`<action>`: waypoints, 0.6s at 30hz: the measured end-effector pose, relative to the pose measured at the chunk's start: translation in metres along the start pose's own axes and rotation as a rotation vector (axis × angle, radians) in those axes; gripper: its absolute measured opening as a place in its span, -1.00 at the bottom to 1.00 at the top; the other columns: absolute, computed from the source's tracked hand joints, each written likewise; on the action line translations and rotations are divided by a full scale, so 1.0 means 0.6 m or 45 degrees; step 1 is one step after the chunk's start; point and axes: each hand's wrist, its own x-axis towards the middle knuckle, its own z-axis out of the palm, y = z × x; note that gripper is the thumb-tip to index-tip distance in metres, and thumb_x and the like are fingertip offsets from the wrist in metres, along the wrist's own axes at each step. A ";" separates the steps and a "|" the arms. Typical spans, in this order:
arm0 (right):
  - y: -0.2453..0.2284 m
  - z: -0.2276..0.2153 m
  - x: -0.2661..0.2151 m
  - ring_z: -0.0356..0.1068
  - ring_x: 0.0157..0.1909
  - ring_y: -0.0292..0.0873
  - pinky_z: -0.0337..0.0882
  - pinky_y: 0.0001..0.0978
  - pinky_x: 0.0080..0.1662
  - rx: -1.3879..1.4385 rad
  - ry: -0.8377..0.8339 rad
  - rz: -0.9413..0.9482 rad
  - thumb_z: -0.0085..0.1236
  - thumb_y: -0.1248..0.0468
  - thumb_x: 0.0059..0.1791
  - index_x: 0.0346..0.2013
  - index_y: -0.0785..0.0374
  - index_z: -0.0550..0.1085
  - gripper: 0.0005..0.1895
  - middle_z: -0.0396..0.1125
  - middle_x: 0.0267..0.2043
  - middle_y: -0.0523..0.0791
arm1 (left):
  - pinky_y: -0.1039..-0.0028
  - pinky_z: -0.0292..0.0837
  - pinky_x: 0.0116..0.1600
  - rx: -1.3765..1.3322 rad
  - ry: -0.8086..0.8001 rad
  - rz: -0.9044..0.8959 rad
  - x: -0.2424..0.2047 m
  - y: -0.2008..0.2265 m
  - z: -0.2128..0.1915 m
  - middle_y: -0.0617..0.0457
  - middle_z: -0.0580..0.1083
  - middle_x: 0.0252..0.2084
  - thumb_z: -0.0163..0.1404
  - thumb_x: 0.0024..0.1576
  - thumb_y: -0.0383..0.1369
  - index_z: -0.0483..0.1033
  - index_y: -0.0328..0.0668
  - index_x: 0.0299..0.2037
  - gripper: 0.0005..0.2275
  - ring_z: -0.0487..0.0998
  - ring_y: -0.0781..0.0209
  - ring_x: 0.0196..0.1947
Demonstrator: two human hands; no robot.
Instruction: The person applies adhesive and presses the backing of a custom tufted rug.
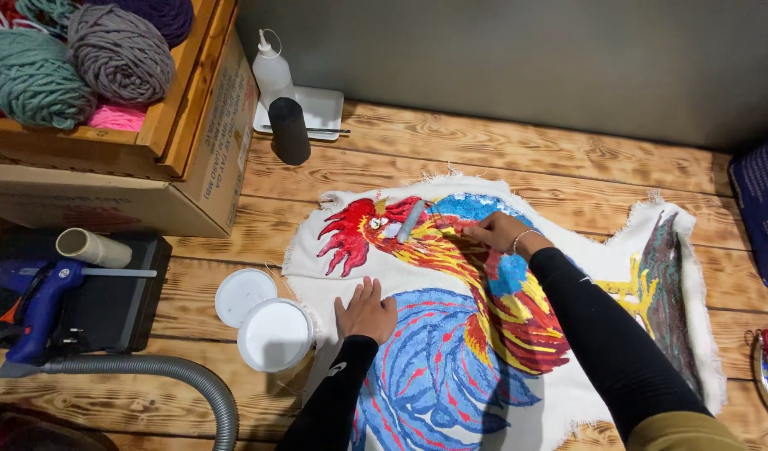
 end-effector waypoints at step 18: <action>0.007 -0.099 -0.044 0.28 -0.58 -0.22 0.22 -0.34 -0.49 -0.150 -0.318 0.355 0.17 -0.34 -0.10 -0.33 0.20 0.71 -0.35 0.41 -0.58 -0.15 | -0.16 -0.29 0.51 -0.026 0.022 -0.002 -0.004 -0.001 -0.005 0.11 -0.01 0.57 -0.36 0.20 -0.06 0.10 0.01 0.47 -0.41 0.02 0.23 0.53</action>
